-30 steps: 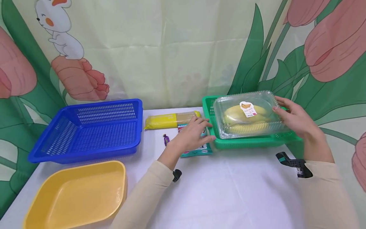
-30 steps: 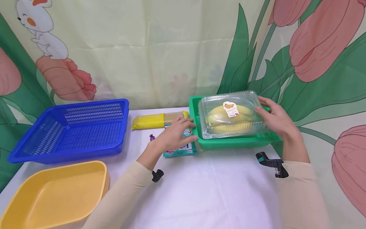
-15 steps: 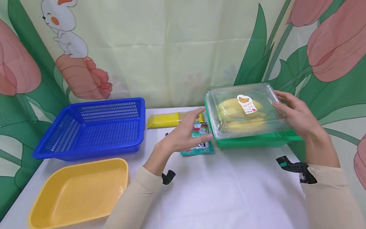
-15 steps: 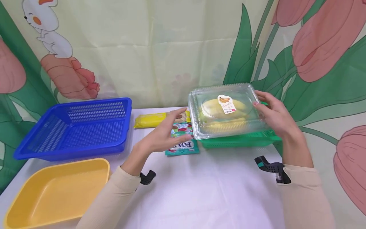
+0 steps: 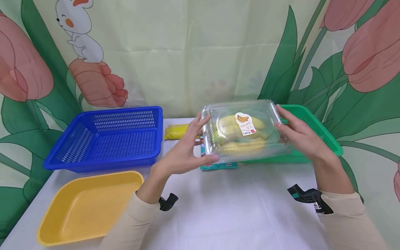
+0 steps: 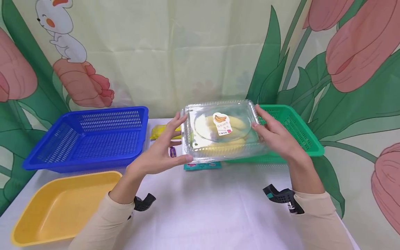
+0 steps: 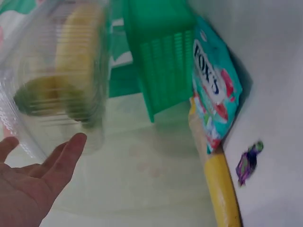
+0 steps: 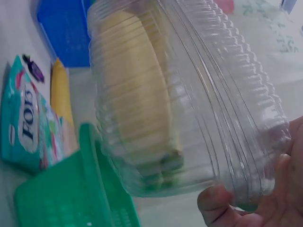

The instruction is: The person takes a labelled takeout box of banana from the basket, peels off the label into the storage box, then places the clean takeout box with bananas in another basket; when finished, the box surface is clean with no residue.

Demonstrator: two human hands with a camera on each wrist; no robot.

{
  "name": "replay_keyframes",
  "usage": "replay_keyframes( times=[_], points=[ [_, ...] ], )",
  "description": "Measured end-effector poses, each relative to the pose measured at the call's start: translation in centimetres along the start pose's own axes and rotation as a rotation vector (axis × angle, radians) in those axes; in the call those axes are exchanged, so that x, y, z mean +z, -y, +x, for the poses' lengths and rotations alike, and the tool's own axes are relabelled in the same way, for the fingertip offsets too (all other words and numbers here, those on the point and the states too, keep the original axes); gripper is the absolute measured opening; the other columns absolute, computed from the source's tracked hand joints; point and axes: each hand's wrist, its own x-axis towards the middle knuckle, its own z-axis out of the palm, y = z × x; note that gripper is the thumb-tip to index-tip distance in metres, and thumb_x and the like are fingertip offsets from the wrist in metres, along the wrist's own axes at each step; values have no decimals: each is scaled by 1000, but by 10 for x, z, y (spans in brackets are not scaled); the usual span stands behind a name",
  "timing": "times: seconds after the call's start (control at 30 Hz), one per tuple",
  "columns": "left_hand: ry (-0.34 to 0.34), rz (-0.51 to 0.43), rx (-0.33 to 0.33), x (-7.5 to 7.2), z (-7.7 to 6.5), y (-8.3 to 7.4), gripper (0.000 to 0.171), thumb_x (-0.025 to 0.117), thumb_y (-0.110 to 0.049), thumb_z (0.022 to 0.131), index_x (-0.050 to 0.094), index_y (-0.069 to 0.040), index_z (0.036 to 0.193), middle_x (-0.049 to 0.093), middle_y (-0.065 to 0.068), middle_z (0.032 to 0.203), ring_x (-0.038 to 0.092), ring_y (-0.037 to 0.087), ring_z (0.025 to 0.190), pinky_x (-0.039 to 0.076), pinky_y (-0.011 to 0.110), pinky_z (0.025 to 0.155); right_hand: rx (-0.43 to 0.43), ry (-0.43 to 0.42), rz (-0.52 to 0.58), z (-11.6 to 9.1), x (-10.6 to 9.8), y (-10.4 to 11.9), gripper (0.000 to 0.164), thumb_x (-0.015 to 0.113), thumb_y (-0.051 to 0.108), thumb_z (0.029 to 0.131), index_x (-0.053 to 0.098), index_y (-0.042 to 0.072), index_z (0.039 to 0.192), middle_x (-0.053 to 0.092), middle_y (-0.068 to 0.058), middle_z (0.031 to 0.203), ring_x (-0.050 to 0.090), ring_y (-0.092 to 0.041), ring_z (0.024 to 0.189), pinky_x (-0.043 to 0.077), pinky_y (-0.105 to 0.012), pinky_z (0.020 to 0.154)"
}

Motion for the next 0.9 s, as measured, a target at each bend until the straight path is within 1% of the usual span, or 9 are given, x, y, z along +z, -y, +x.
replay_keyframes(
  times=[0.1, 0.17, 0.3, 0.4, 0.5, 0.6, 0.67, 0.77, 0.9],
  points=[
    [-14, 12, -7, -13, -16, -6, 104, 83, -28, 89, 13, -37, 164, -10, -12, 172, 43, 27, 145, 50, 43, 108, -17, 74, -3, -4, 16, 9, 68, 42, 17, 112, 3, 27, 166, 17, -9, 163, 54, -19, 76, 45, -31, 65],
    [-12, 38, -12, -21, -26, -10, 103, 84, -28, 87, 16, -34, 165, -6, -14, 171, 46, 27, 143, 51, 44, 107, -20, 106, -28, -6, 24, 13, 70, 44, 18, 111, 3, 33, 165, 10, -5, 169, 54, -22, 74, 46, -31, 66],
    [15, 128, -31, -31, -43, -14, 102, 86, -32, 85, 22, -30, 164, -1, -11, 172, 51, 30, 139, 51, 42, 107, -4, 149, -69, -9, 37, 19, 78, 55, 21, 107, 5, 37, 165, 9, -1, 171, 59, -21, 95, 53, -27, 74],
    [29, 185, -70, -36, -56, -14, 101, 88, -38, 83, 27, -31, 162, -1, -8, 172, 53, 30, 136, 52, 41, 106, -35, 205, -14, -11, 48, 20, 90, 66, 16, 101, 6, 32, 166, 13, -3, 168, 55, -24, 109, 60, -29, 81],
    [40, 210, -104, -42, -71, -13, 99, 89, -41, 81, 32, -32, 161, 0, -5, 171, 55, 30, 132, 53, 43, 105, -91, 268, 22, -15, 60, 18, 104, 76, 13, 93, 4, 26, 167, 14, -5, 165, 52, -28, 111, 60, -31, 85],
    [57, 213, -137, -47, -86, -13, 97, 89, -43, 79, 36, -31, 159, 1, -3, 171, 52, 31, 134, 55, 42, 102, -128, 317, -3, -21, 73, 17, 115, 83, 16, 87, 1, 22, 167, 7, -5, 169, 48, -32, 124, 57, -31, 92],
    [71, 208, -165, -50, -97, -13, 97, 89, -45, 79, 36, -31, 159, 1, -3, 171, 55, 32, 132, 56, 40, 100, -120, 343, -45, -27, 82, 18, 117, 85, 22, 86, 0, 21, 166, 2, -4, 171, 42, -32, 132, 54, -29, 94],
    [101, 225, -217, -52, -110, -13, 99, 87, -51, 77, 35, -34, 159, 2, -5, 171, 58, 28, 130, 57, 38, 98, -87, 382, -65, -35, 94, 19, 114, 83, 29, 88, 1, 19, 166, -3, -2, 172, 44, -23, 129, 53, -28, 90],
    [150, 278, -267, -52, -121, -13, 99, 85, -57, 77, 32, -38, 159, 3, -3, 170, 58, 23, 128, 57, 40, 98, -59, 418, -94, -42, 107, 17, 111, 82, 36, 89, 4, 18, 167, -1, -2, 172, 55, -13, 104, 53, -26, 81]
  ],
)
